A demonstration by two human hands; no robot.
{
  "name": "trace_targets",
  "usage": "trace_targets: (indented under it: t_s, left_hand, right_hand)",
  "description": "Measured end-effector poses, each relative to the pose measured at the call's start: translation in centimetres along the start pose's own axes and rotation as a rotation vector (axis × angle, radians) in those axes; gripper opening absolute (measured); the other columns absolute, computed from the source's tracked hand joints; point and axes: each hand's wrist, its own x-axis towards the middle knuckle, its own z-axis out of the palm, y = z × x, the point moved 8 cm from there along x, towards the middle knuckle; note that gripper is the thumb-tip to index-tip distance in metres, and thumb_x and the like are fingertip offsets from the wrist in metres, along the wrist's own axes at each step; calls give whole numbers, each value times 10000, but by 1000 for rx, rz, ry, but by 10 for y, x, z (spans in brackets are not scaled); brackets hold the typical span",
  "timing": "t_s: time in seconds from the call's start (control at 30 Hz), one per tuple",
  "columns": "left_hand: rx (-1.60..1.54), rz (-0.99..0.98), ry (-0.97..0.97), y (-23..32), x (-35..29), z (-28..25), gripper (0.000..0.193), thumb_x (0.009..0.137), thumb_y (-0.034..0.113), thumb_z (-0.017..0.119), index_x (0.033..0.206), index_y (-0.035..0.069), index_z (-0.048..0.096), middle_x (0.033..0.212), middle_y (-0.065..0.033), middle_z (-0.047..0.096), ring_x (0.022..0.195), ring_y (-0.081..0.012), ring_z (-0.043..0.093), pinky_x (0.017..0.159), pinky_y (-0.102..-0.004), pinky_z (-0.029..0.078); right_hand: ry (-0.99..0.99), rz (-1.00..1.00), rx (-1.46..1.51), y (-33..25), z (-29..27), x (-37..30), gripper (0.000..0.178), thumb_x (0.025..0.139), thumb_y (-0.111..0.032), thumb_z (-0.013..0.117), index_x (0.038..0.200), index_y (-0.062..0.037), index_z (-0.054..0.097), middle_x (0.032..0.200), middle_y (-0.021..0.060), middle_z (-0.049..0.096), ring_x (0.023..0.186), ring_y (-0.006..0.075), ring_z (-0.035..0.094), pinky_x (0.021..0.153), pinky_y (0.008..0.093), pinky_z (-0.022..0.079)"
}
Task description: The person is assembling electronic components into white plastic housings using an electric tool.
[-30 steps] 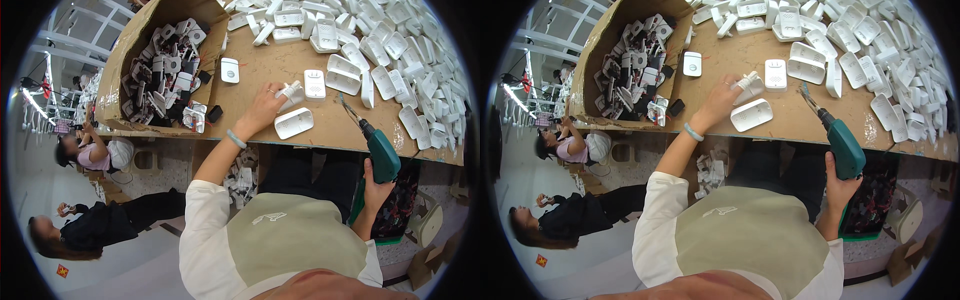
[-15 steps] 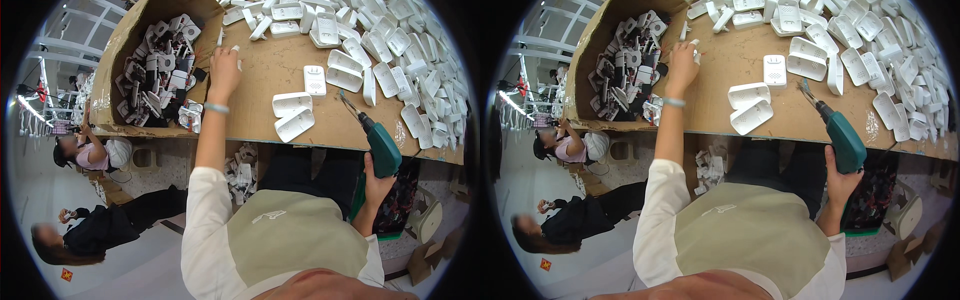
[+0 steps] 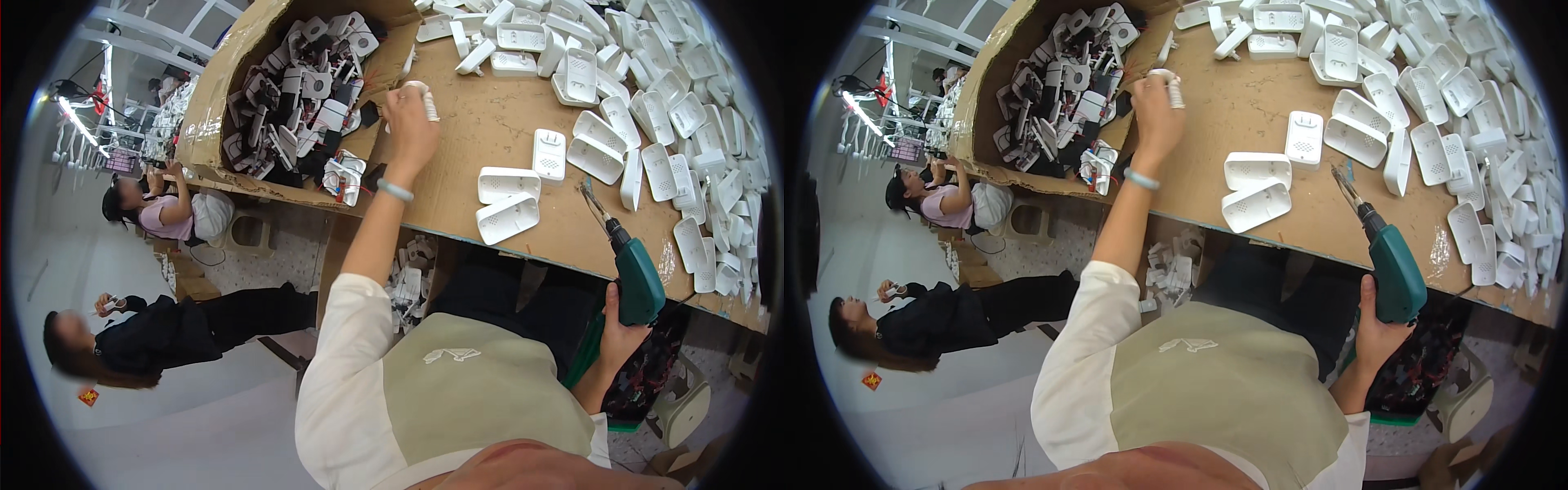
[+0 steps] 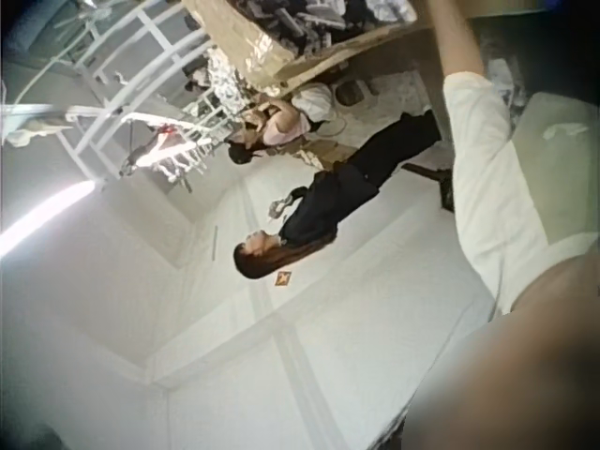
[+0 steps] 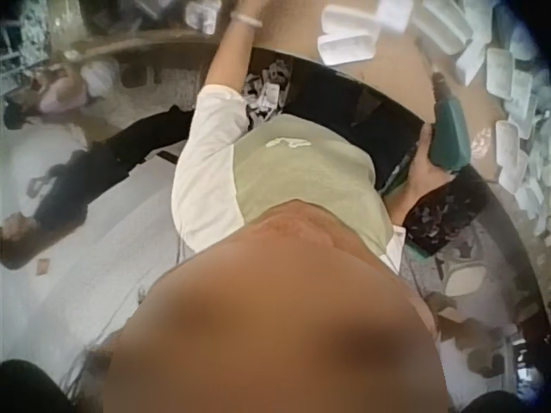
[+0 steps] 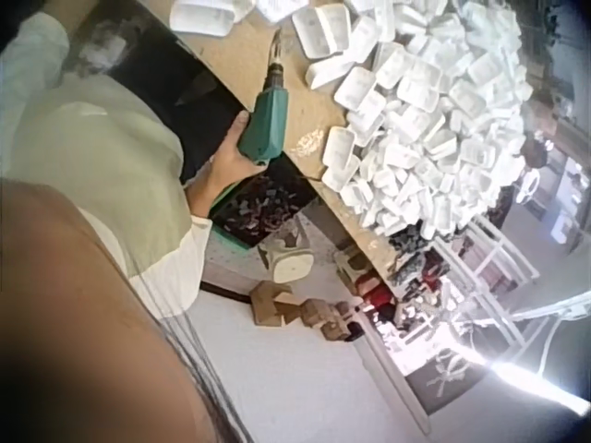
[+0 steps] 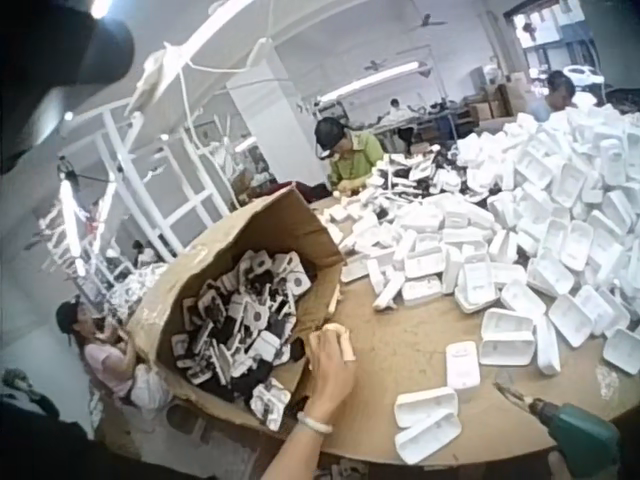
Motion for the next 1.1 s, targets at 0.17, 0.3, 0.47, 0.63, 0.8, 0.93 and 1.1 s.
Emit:
trace_targets:
  t_s: [0.17, 0.3, 0.47, 0.63, 0.8, 0.93, 1.1]
  left_hand:
    - [-764, -305, 142, 4, -58, -47, 86, 1064, 74, 522, 1125, 14, 532, 1011, -76, 630, 922, -131, 635, 845, -284, 521]
    - [-369, -163, 45, 50, -112, -77, 148, 966, 10, 636, 1108, -29, 643, 1028, -149, 677, 967, -276, 629, 809, -320, 554]
    - [-325, -148, 29, 71, -151, -80, 142, 911, -12, 688, 1053, -20, 681, 986, -162, 695, 993, -334, 608, 774, -393, 541]
    - [-220, -136, 101, 96, -170, -81, 151, 924, 91, 703, 1059, 29, 674, 989, -126, 674, 1000, -318, 562, 877, -433, 409]
    - [-102, -92, 48, 124, -170, -56, 137, 959, 96, 645, 1076, 27, 631, 1202, -119, 672, 1194, -360, 536, 1034, -467, 358]
    - [-16, 75, 41, 130, -164, -28, 155, 907, 67, 670, 1040, 4, 621, 1246, -88, 671, 1252, -348, 545, 1038, -494, 318]
    - [-14, 116, -43, 131, -154, -18, 309, 727, -12, 697, 1027, -4, 621, 1181, -119, 671, 1204, -338, 564, 1032, -523, 303]
  right_hand:
    - [-28, 9, -26, 1, 1, -2, 272, 852, -118, 857, 1029, 45, 730, 857, 40, 723, 739, 91, 641, 703, 251, 514]
    - [-57, 34, 29, 7, 0, -11, 300, 833, -95, 868, 1057, 39, 719, 946, 44, 734, 838, 103, 653, 811, 259, 518]
    - [-201, 37, 61, 0, 15, -18, 254, 818, -17, 840, 1001, 34, 672, 925, 31, 623, 817, 112, 588, 721, 247, 472]
    - [-305, -97, 7, -14, 23, -21, 253, 819, -34, 849, 987, 36, 673, 935, 53, 632, 794, 123, 595, 695, 246, 468]
    - [-324, -127, 12, -14, 27, -23, 267, 813, -47, 860, 984, 36, 672, 942, 59, 637, 786, 130, 598, 686, 249, 468]
    - [-325, -119, 18, -16, 29, -23, 272, 813, -55, 863, 984, 36, 672, 952, 61, 639, 789, 134, 601, 691, 253, 474]
    - [-306, -118, 27, -19, 29, -25, 275, 815, -62, 864, 985, 34, 670, 955, 61, 637, 795, 133, 601, 697, 253, 477]
